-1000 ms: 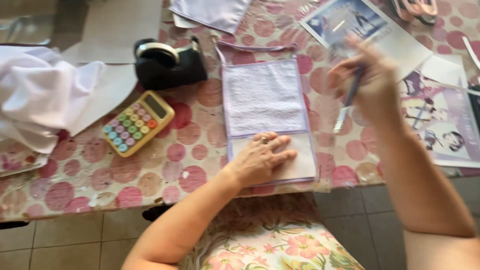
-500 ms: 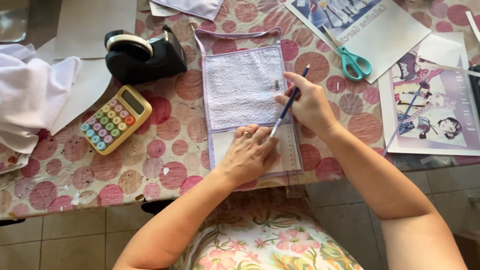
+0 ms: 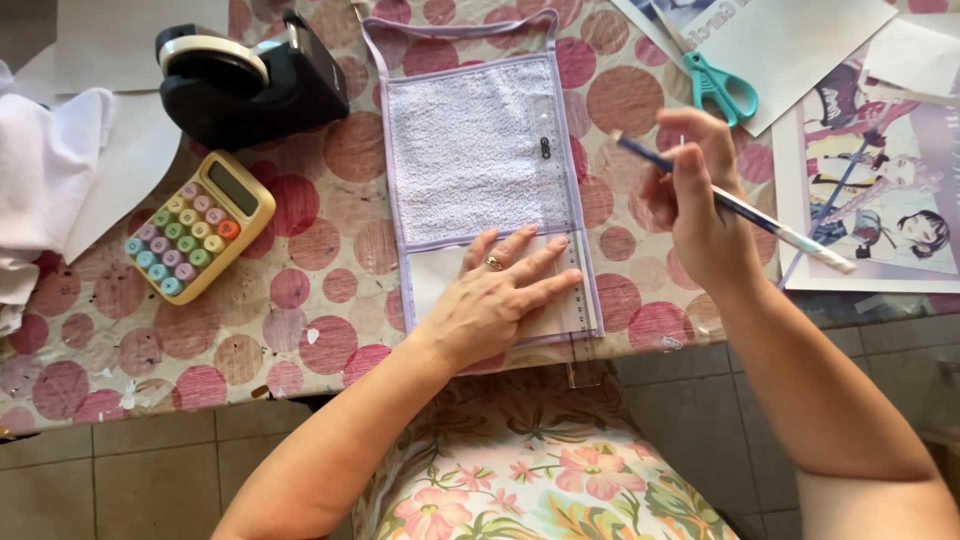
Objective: Cutting a printed image with scissors and inserting it into a fabric organizer pocket before measuring with a ruler
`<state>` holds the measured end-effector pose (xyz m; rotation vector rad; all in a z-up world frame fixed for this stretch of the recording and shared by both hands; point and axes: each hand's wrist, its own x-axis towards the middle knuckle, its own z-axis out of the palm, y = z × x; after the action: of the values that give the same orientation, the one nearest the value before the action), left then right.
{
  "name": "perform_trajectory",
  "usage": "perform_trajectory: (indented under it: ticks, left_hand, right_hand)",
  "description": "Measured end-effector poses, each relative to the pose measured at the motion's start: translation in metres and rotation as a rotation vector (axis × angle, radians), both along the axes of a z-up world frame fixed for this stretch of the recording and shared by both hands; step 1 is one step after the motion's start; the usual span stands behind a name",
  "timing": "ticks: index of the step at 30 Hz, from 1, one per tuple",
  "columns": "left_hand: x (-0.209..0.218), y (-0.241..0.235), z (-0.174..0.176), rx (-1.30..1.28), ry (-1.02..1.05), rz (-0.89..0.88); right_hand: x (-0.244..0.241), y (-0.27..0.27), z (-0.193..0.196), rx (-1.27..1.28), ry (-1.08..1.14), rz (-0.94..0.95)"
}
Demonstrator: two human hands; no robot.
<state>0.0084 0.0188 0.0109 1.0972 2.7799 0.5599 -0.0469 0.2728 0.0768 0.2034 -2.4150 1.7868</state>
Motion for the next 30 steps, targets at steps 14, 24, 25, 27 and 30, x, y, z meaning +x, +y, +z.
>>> perform_trajectory:
  ticks: [14,24,25,27,30]
  left_hand:
    - [-0.001,0.002,-0.009,0.081,0.109,0.035]
    - [-0.002,0.002,-0.009,0.111,0.097,0.046]
    - [-0.002,0.002,-0.009,0.111,0.097,0.046]
    - [-0.003,0.002,-0.010,0.118,0.099,0.045]
    - [-0.002,0.001,-0.010,0.128,0.081,0.043]
  right_hand:
    - [0.033,-0.003,-0.027,-0.016,-0.072,-0.003]
    - [0.037,0.002,-0.039,0.009,-0.093,-0.018]
    - [0.037,0.002,-0.039,0.009,-0.093,-0.017]
    - [0.038,0.002,-0.039,0.013,-0.092,-0.021]
    - [0.038,0.004,-0.043,0.009,-0.091,-0.015]
